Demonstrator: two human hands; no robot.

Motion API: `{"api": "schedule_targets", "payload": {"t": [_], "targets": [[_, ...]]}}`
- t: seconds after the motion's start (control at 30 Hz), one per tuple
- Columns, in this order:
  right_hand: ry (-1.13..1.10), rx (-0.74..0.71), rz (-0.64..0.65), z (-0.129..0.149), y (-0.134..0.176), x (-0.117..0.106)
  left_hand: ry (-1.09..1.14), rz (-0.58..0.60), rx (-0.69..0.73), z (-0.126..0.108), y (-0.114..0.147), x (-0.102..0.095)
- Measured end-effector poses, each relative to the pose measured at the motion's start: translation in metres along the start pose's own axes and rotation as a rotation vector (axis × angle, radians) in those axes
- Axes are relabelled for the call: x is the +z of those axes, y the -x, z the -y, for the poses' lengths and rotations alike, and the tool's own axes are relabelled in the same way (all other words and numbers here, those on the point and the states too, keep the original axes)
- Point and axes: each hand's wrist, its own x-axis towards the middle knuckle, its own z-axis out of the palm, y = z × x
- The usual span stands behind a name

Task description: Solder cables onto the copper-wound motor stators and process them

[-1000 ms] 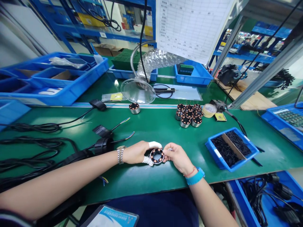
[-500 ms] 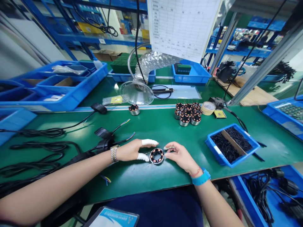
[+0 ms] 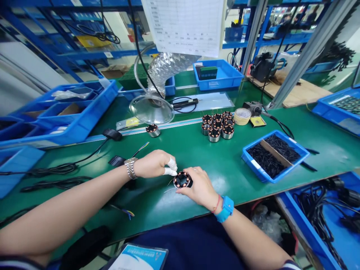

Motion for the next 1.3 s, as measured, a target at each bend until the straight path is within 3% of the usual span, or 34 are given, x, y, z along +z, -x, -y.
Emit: {"api": "schedule_targets", "payload": {"t": [0.1, 0.23, 0.37, 0.53, 0.77, 0.9, 1.0, 1.13, 1.3], "targets": [[0.007, 0.0, -0.001, 0.0, 0.001, 0.0, -0.005, -0.015, -0.021, -0.002, 0.002, -0.002], [0.014, 0.007, -0.006, -0.001, 0.001, 0.002, -0.041, -0.118, -0.123, -0.007, 0.008, 0.001], [0.016, 0.011, -0.023, -0.002, 0.002, 0.004, 0.007, -0.215, -0.119, -0.007, 0.027, 0.004], [0.03, 0.031, -0.036, -0.001, 0.002, 0.007, -0.043, -0.257, -0.161, -0.006, 0.05, 0.026], [0.048, 0.043, -0.048, 0.001, 0.002, 0.008, 0.151, -0.403, -0.296, -0.007, 0.05, 0.052], [0.051, 0.046, -0.054, 0.001, 0.003, 0.009, 0.347, -0.324, -0.346, 0.0, 0.047, 0.053], [0.056, 0.053, -0.048, 0.001, 0.002, 0.01, 0.354, -0.264, -0.265, -0.001, 0.04, 0.052], [0.061, 0.05, -0.04, 0.002, 0.002, 0.009, 0.329, -0.27, -0.125, -0.004, 0.033, 0.05], [0.078, 0.056, -0.028, 0.002, 0.003, 0.008, 0.348, -0.293, -0.153, -0.005, 0.035, 0.052]]}}
